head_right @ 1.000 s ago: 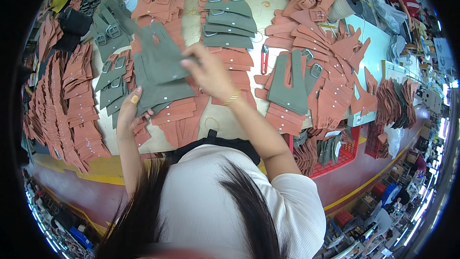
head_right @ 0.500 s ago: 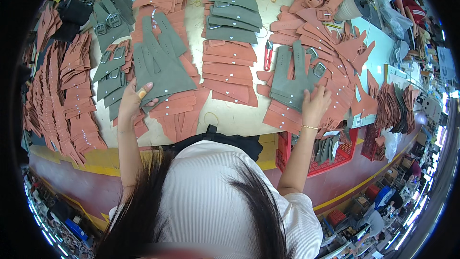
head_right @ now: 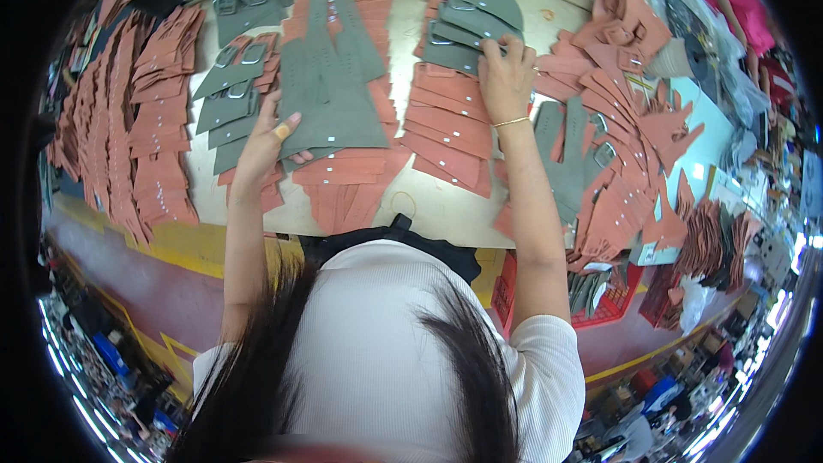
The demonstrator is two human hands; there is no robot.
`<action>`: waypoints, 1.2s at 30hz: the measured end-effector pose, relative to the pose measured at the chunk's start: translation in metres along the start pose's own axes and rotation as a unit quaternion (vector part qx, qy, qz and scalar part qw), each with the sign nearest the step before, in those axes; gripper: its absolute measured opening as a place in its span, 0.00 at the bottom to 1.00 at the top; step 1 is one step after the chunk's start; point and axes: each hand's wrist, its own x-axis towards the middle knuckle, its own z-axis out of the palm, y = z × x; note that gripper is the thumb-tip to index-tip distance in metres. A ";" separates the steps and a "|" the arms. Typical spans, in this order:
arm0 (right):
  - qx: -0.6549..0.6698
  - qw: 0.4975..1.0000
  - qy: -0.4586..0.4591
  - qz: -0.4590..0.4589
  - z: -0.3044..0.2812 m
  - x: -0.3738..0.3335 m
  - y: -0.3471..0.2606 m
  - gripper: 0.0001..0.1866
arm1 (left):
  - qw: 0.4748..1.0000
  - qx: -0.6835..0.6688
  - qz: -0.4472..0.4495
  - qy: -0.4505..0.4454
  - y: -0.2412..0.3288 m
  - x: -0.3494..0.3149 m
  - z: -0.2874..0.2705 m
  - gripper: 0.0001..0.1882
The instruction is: The person repeatedly picks up green fabric belt pieces with metal buckles and places them onto stacks of pink fabric pieces on a table. The person aligns and stacks the pieces in neat piles throughout the clip.
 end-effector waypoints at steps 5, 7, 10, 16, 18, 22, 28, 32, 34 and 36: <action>-0.009 0.999 0.003 -0.040 0.001 0.013 0.005 0.06 | 1.000 -0.015 0.001 0.001 -0.002 0.001 -0.002 0.27; 0.017 0.999 0.003 -0.042 -0.011 0.021 0.005 0.05 | 0.999 -0.031 -0.010 0.018 -0.003 0.003 -0.002 0.27; 0.086 0.995 -0.011 -0.040 -0.043 0.038 0.001 0.06 | 0.997 -0.058 -0.035 0.034 -0.010 0.006 -0.001 0.26; 0.257 0.952 -0.150 0.071 -0.112 0.067 -0.052 0.06 | 0.993 -0.103 -0.005 0.053 -0.022 0.006 0.001 0.24; 0.265 0.953 -0.141 0.040 -0.125 0.071 -0.078 0.05 | 0.992 -0.113 -0.003 0.057 -0.023 0.004 0.000 0.23; 0.271 0.955 -0.080 -0.088 -0.118 0.057 -0.125 0.06 | 0.987 -0.152 -0.030 0.038 -0.024 0.001 -0.001 0.20; 0.285 0.909 -0.175 -0.249 -0.057 -0.011 -0.181 0.08 | 0.993 -0.115 0.008 0.035 -0.034 0.007 -0.002 0.16; 0.318 0.897 -0.234 -0.199 -0.056 -0.022 -0.182 0.08 | 0.986 -0.160 0.021 0.030 -0.032 0.005 -0.004 0.21; 0.339 0.876 -0.308 -0.149 -0.065 -0.010 -0.180 0.08 | 0.983 -0.181 0.020 0.025 -0.027 0.004 -0.006 0.28; 0.334 0.889 -0.270 -0.160 -0.070 0.006 -0.189 0.07 | 0.998 -0.040 0.025 0.034 -0.024 0.003 -0.006 0.28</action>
